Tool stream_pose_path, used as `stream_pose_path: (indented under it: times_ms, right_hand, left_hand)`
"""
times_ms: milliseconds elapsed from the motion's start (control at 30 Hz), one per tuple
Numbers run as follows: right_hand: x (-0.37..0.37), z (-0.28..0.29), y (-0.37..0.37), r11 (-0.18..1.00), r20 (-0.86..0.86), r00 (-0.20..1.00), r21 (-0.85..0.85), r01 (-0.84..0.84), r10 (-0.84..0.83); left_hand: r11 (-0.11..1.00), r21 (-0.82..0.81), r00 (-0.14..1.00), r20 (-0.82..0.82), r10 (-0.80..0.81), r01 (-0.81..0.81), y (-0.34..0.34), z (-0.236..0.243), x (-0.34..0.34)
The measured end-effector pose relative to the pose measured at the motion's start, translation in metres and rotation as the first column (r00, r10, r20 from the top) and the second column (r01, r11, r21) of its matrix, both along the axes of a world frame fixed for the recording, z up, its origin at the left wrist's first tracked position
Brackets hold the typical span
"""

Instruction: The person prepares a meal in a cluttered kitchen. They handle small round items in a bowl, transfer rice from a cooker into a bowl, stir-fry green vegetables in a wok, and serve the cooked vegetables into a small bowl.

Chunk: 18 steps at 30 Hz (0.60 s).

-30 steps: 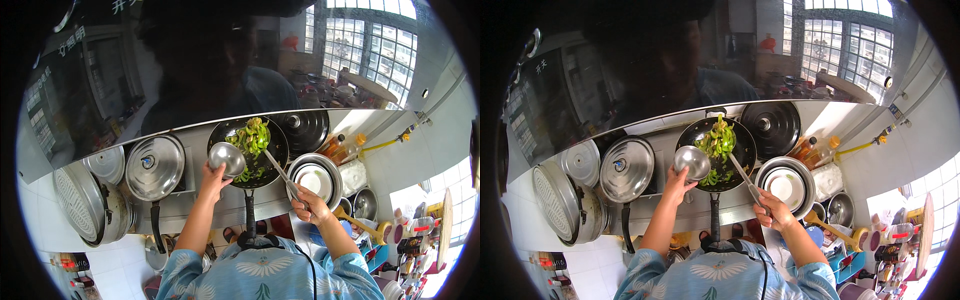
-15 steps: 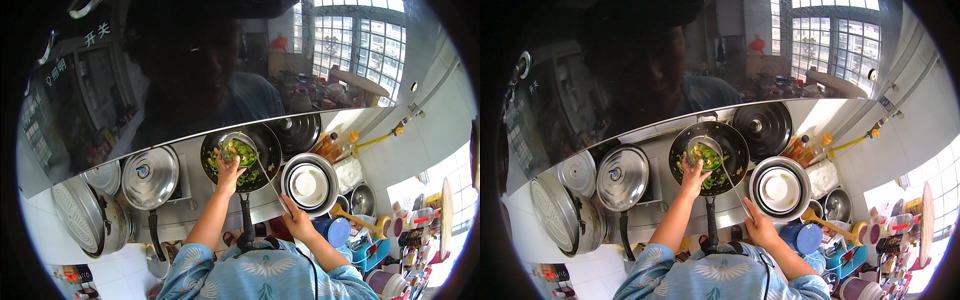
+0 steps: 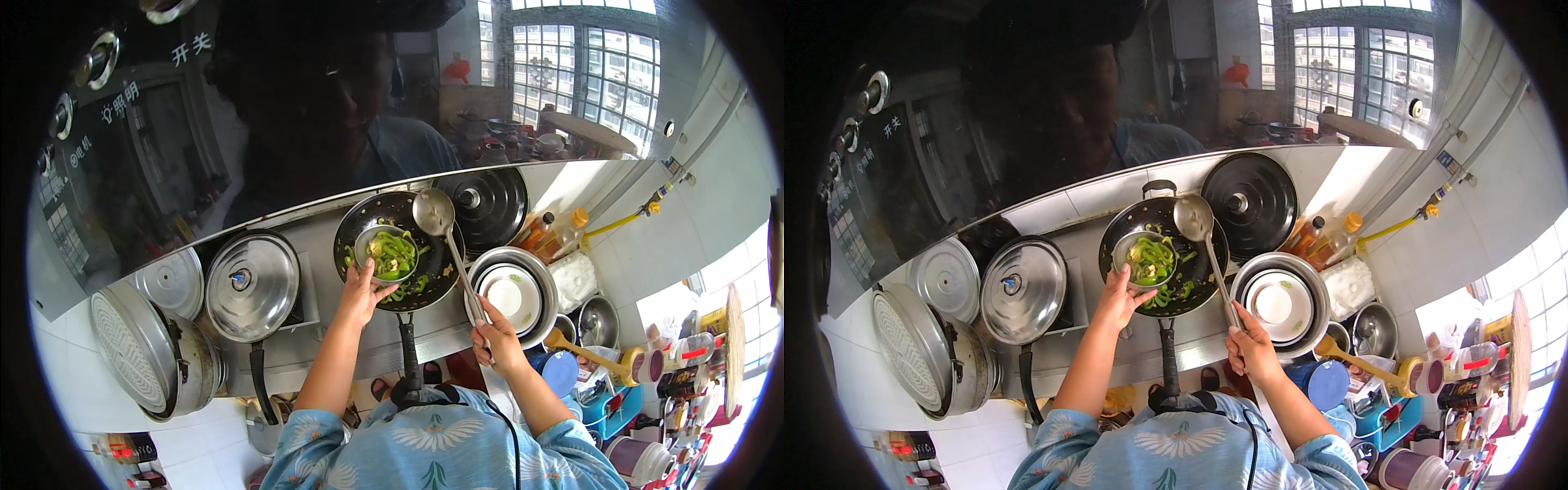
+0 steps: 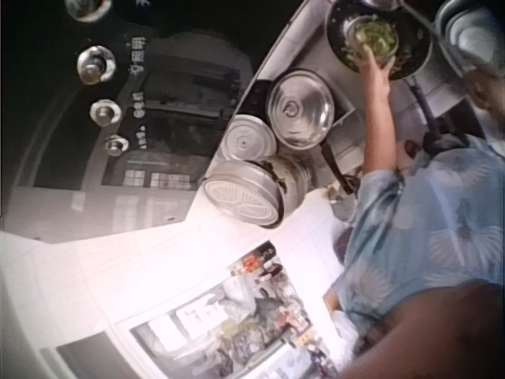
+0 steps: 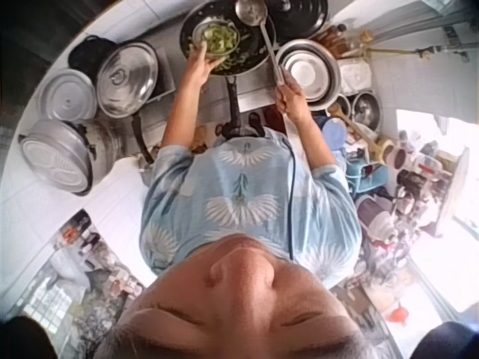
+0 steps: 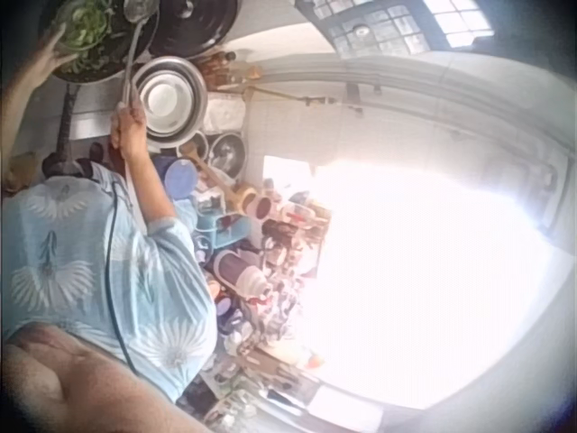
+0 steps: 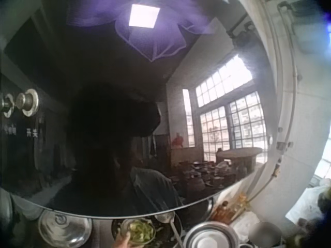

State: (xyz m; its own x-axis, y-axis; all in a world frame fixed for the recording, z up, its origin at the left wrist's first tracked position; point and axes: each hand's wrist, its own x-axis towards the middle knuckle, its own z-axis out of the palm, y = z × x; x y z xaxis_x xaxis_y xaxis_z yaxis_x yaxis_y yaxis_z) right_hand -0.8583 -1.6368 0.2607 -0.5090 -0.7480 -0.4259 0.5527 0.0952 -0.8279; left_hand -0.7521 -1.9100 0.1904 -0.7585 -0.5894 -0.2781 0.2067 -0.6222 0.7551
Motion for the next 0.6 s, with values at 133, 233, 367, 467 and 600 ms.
stream_pose_path:
  times_ms: [133,233,367,467,600]
  right_hand:
    - [-0.004,-0.008,0.000,0.999,0.409,0.912,-0.004,-0.045,0.043]
    - [-0.006,-0.015,0.009,0.983,0.580,0.800,-0.168,-0.070,0.156]
    - [-0.003,-0.007,0.018,0.967,0.600,0.777,-0.252,-0.042,0.190]
    - [0.003,0.006,0.019,0.971,0.561,0.813,-0.238,-0.022,0.155]
    - [0.007,-0.001,0.028,0.955,0.059,0.972,-0.209,-0.212,0.229]
  left_hand:
    - [0.999,-0.025,1.000,0.015,-0.021,0.022,-0.008,0.006,0.013]
    - [0.998,-0.055,0.999,0.027,-0.035,0.036,-0.012,0.010,0.019]
    - [0.995,-0.103,0.997,0.080,0.022,-0.013,-0.014,0.003,0.026]
    - [0.992,-0.105,0.994,0.080,0.076,-0.067,-0.011,0.002,0.029]
    - [0.996,-0.071,0.998,0.045,0.054,-0.050,-0.004,-0.004,0.025]
